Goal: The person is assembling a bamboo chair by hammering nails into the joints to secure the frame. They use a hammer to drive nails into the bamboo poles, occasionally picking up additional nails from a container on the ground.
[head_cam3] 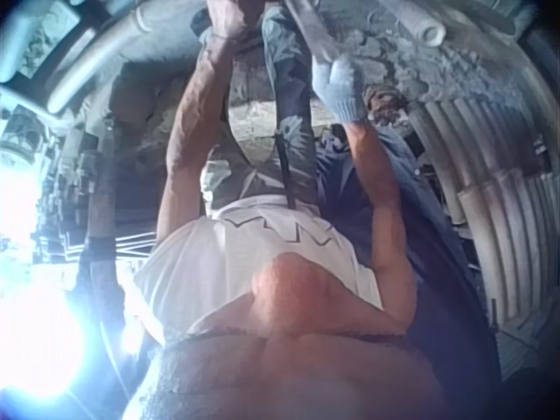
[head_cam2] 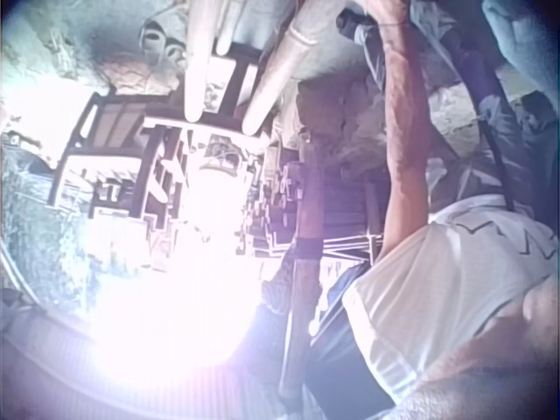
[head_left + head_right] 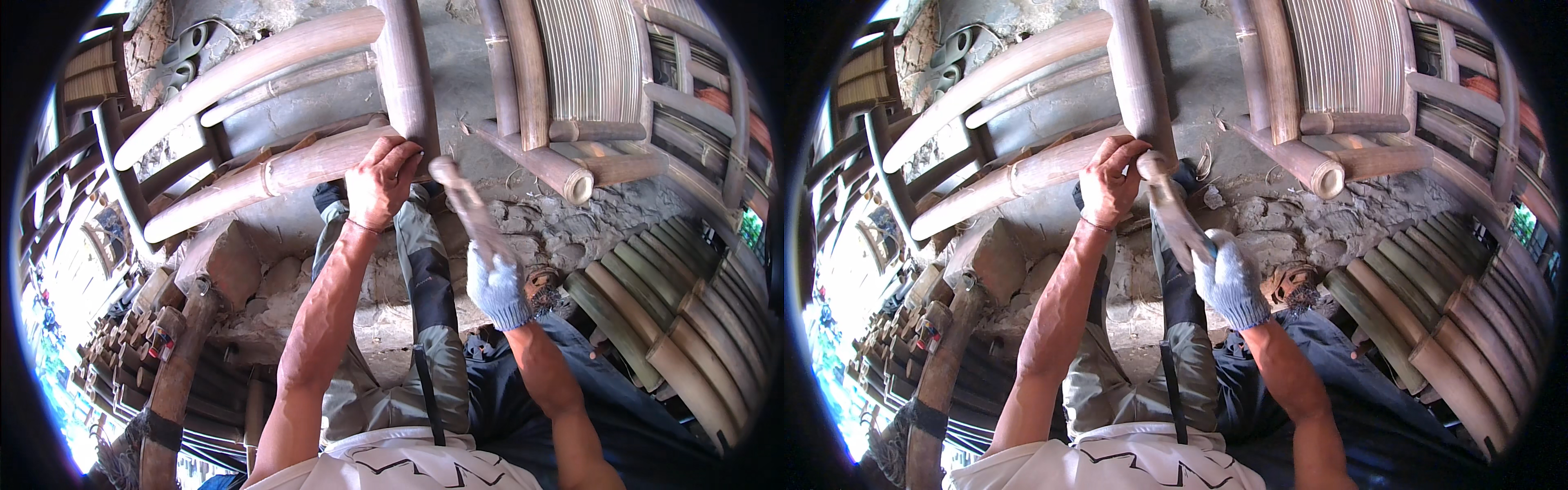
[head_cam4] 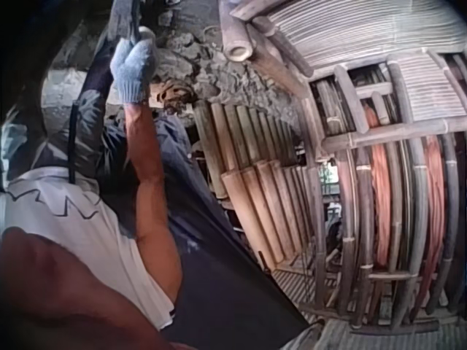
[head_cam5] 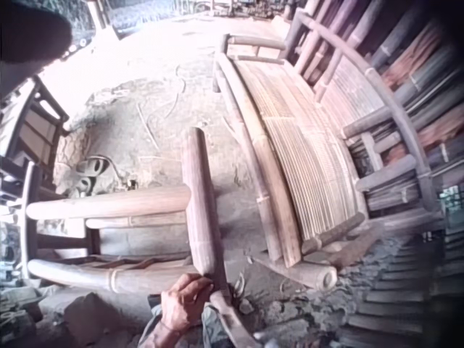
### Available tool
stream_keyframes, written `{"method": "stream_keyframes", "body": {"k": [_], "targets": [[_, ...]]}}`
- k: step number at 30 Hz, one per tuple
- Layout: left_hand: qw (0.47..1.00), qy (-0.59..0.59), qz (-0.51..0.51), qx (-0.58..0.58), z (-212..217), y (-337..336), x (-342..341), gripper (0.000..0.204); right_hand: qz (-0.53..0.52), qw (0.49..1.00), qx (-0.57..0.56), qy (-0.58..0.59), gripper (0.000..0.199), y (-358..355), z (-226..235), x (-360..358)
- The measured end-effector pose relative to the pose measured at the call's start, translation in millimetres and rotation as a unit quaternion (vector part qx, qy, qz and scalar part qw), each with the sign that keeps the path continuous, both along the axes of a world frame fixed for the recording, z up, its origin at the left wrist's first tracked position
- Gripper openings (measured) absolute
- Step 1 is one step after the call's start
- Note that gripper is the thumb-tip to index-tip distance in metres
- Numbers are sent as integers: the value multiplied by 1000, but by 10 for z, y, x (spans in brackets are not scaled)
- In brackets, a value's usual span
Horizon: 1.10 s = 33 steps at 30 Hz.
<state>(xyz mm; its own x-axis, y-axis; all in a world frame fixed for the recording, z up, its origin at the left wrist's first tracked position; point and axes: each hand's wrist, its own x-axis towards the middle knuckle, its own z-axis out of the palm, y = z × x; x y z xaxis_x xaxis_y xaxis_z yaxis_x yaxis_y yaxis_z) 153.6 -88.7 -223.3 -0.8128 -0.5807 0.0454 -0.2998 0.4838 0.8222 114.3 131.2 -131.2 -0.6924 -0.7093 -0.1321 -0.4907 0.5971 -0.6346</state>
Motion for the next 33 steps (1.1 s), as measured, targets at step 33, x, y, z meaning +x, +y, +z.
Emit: {"method": "stream_keyframes", "body": {"k": [33], "targets": [[900, -229, -343, -140, -58, -970, 53, 79, -439, 645, -53, -623, 31, -502, 191, -184]]}}
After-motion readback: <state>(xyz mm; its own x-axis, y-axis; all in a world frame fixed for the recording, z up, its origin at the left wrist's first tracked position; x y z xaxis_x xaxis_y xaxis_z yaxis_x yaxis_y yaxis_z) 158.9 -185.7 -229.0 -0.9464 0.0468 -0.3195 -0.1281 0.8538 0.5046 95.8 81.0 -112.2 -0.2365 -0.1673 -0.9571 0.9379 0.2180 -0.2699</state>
